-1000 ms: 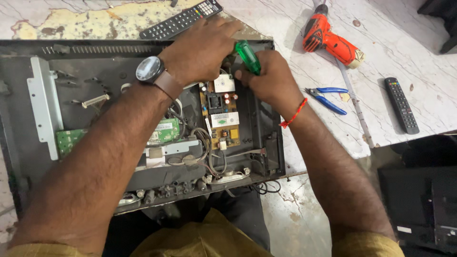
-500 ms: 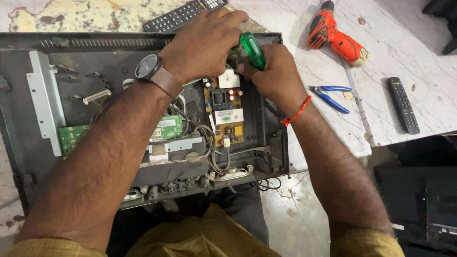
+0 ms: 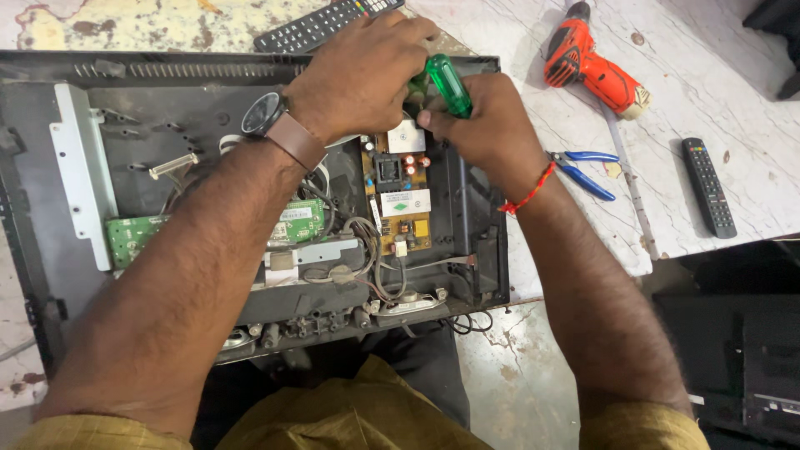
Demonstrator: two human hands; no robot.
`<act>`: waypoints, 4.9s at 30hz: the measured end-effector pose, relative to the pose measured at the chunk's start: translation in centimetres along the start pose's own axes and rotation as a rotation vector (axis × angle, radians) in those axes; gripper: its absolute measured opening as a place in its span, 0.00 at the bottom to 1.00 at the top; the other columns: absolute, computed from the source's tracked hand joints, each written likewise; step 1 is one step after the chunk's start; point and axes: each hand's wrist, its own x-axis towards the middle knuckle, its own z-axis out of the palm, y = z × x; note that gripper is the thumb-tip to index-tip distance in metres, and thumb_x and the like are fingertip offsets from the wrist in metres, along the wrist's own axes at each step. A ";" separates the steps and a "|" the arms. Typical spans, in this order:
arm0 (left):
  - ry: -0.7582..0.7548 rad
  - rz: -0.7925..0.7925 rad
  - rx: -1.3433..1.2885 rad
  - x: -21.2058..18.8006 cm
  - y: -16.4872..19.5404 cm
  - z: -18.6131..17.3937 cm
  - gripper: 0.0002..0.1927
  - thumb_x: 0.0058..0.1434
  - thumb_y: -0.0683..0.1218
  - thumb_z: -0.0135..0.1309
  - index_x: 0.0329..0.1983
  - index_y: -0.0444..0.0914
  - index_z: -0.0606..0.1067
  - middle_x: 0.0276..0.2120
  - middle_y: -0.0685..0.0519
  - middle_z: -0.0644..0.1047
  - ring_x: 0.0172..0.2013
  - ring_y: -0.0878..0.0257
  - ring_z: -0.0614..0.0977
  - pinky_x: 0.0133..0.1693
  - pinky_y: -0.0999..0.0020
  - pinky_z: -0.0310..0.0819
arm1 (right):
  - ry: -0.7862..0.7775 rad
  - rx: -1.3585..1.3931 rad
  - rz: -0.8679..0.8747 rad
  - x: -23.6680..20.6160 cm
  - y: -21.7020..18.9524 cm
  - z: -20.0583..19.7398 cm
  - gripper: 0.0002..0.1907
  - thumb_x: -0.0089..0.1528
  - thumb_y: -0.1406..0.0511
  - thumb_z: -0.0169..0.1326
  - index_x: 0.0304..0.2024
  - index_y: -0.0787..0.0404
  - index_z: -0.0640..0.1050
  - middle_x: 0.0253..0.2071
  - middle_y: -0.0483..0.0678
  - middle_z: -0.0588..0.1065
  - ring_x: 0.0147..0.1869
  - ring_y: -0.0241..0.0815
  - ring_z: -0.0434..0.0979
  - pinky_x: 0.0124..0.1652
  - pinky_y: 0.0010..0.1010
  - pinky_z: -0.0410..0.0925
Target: The person repairs a television lying open on a workbench. They handle the power supply board, reposition and connect wires, unscrew and re-tighten screws with a screwdriver, then power the board on and press buttons on a remote control to test it.
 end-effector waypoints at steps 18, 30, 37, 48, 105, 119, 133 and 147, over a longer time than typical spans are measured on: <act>-0.009 -0.023 -0.008 0.2 0.1 -0.7 0.20 0.41 0.42 0.62 0.41 0.34 0.82 0.56 0.49 0.76 0.56 0.50 0.75 0.56 0.54 0.70 | -0.042 -0.096 0.033 0.6 0.0 -0.3 0.06 0.59 0.68 0.62 0.31 0.66 0.80 0.22 0.46 0.74 0.27 0.33 0.70 0.30 0.33 0.66; -0.052 -0.032 0.024 0.0 -0.2 -0.9 0.15 0.44 0.39 0.61 0.37 0.36 0.81 0.53 0.49 0.76 0.55 0.50 0.75 0.55 0.54 0.72 | 0.076 -0.288 -0.031 0.8 0.1 0.3 0.12 0.56 0.64 0.68 0.30 0.65 0.80 0.23 0.54 0.75 0.25 0.42 0.75 0.31 0.37 0.69; -0.124 -0.107 -0.085 0.2 -0.3 -1.0 0.11 0.49 0.38 0.61 0.37 0.38 0.81 0.46 0.48 0.78 0.52 0.47 0.78 0.52 0.52 0.75 | 0.046 -0.237 -0.037 0.8 0.8 0.3 0.10 0.56 0.64 0.68 0.31 0.64 0.81 0.23 0.53 0.76 0.26 0.38 0.74 0.31 0.35 0.69; -0.099 -0.123 -0.063 0.3 0.2 -1.3 0.14 0.44 0.37 0.64 0.36 0.39 0.82 0.43 0.49 0.79 0.50 0.47 0.78 0.50 0.50 0.75 | -0.060 0.008 -0.086 0.3 -0.2 -0.4 0.05 0.63 0.70 0.63 0.41 0.66 0.81 0.30 0.44 0.76 0.34 0.32 0.71 0.35 0.30 0.68; 0.079 0.003 -0.188 -1.2 -0.8 -1.1 0.10 0.53 0.47 0.70 0.27 0.39 0.79 0.32 0.50 0.79 0.40 0.49 0.81 0.39 0.50 0.72 | 0.254 -0.329 -0.696 -4.9 -5.5 -1.3 0.36 0.71 0.72 0.69 0.72 0.57 0.60 0.58 0.51 0.73 0.54 0.41 0.79 0.52 0.27 0.75; 0.036 -0.046 -0.168 -1.0 -0.8 -1.0 0.08 0.53 0.45 0.69 0.30 0.39 0.80 0.33 0.48 0.80 0.37 0.47 0.81 0.38 0.49 0.72 | 0.226 -0.388 -0.796 -3.7 -6.2 -1.8 0.29 0.70 0.74 0.68 0.66 0.62 0.66 0.62 0.54 0.74 0.56 0.41 0.83 0.52 0.26 0.78; 0.022 -0.052 -0.162 -0.9 -1.0 -0.7 0.10 0.51 0.47 0.69 0.30 0.39 0.80 0.33 0.49 0.80 0.38 0.48 0.82 0.39 0.51 0.75 | 0.308 -0.395 -0.626 -4.0 -5.7 -2.2 0.30 0.63 0.70 0.71 0.62 0.64 0.68 0.59 0.56 0.74 0.50 0.40 0.82 0.46 0.26 0.76; 0.059 -0.017 -0.157 -0.9 -1.2 -0.6 0.09 0.52 0.46 0.68 0.33 0.40 0.81 0.35 0.48 0.80 0.39 0.48 0.82 0.40 0.52 0.75 | 0.252 -0.311 -0.746 -3.1 -5.3 -1.8 0.26 0.68 0.72 0.66 0.63 0.64 0.66 0.59 0.56 0.73 0.52 0.43 0.85 0.50 0.30 0.79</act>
